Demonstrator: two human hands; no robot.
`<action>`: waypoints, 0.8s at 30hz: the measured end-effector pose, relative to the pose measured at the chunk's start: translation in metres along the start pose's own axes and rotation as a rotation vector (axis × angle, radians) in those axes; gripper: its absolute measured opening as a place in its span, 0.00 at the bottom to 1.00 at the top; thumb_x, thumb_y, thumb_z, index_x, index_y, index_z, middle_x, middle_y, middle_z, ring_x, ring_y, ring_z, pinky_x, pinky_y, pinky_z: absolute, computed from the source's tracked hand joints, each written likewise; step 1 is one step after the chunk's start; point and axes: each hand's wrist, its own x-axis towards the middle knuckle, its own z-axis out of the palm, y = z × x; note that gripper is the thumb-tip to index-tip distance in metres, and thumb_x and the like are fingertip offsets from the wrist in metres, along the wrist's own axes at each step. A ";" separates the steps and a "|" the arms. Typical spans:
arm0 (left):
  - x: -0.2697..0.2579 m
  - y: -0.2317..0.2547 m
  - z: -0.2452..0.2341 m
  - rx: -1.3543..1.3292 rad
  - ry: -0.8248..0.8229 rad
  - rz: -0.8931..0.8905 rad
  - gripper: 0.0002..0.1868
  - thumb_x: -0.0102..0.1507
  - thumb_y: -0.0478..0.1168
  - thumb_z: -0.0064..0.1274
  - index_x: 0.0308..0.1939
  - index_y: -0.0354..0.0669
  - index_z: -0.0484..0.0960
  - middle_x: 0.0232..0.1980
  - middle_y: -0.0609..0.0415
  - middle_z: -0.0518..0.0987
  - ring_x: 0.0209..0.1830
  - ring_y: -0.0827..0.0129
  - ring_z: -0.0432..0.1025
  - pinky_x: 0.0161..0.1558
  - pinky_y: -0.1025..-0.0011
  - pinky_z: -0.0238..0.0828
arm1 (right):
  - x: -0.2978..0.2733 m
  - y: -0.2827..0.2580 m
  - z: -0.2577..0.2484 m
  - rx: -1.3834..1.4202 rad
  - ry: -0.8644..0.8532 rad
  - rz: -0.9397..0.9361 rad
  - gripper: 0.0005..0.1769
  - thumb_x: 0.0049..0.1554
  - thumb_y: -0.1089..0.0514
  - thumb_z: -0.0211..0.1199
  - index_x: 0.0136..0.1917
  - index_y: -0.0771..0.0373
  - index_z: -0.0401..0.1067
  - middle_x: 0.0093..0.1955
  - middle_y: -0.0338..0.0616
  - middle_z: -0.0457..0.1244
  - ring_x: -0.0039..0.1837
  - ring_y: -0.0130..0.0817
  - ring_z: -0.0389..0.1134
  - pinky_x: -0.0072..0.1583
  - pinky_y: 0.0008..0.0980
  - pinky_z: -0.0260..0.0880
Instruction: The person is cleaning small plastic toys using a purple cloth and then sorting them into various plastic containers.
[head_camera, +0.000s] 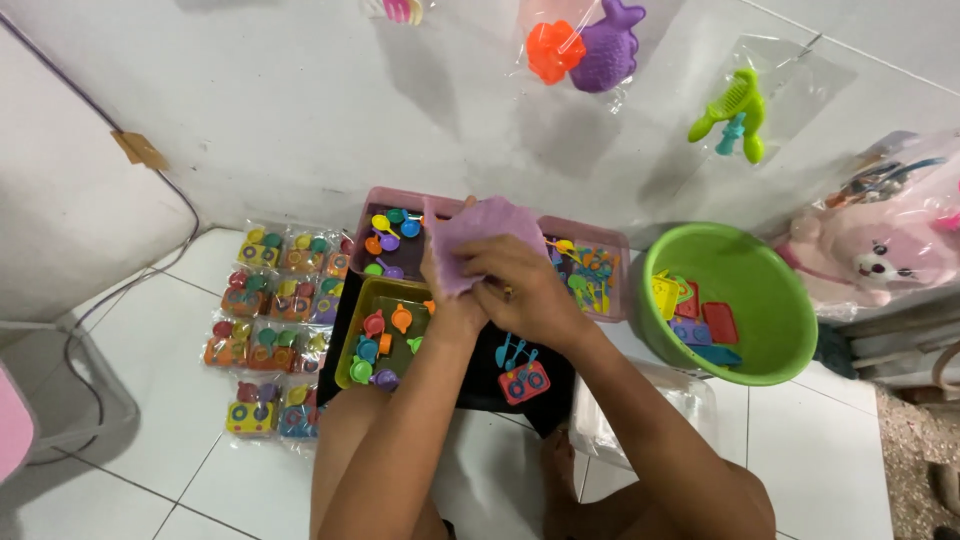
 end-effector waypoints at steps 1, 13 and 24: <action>0.000 0.002 -0.003 0.001 0.005 0.003 0.24 0.74 0.40 0.31 0.67 0.24 0.68 0.46 0.48 0.74 0.58 0.83 0.70 0.65 0.88 0.58 | 0.001 -0.001 -0.003 0.005 -0.003 0.002 0.11 0.49 0.74 0.67 0.44 0.62 0.78 0.51 0.50 0.72 0.53 0.53 0.73 0.57 0.46 0.72; 0.025 0.024 -0.044 0.002 0.061 -0.050 0.24 0.73 0.44 0.32 0.65 0.28 0.69 0.47 0.49 0.75 0.57 0.80 0.71 0.64 0.84 0.60 | -0.017 0.130 -0.036 -0.018 0.248 0.707 0.11 0.57 0.64 0.70 0.54 0.63 0.79 0.47 0.51 0.71 0.43 0.37 0.73 0.50 0.35 0.74; 0.032 0.001 -0.080 -0.015 0.118 -0.132 0.25 0.71 0.48 0.33 0.62 0.33 0.71 0.49 0.50 0.76 0.55 0.76 0.71 0.63 0.79 0.62 | -0.109 0.277 0.041 -0.388 -0.270 0.793 0.06 0.50 0.60 0.62 0.38 0.60 0.80 0.35 0.52 0.70 0.42 0.56 0.72 0.48 0.53 0.68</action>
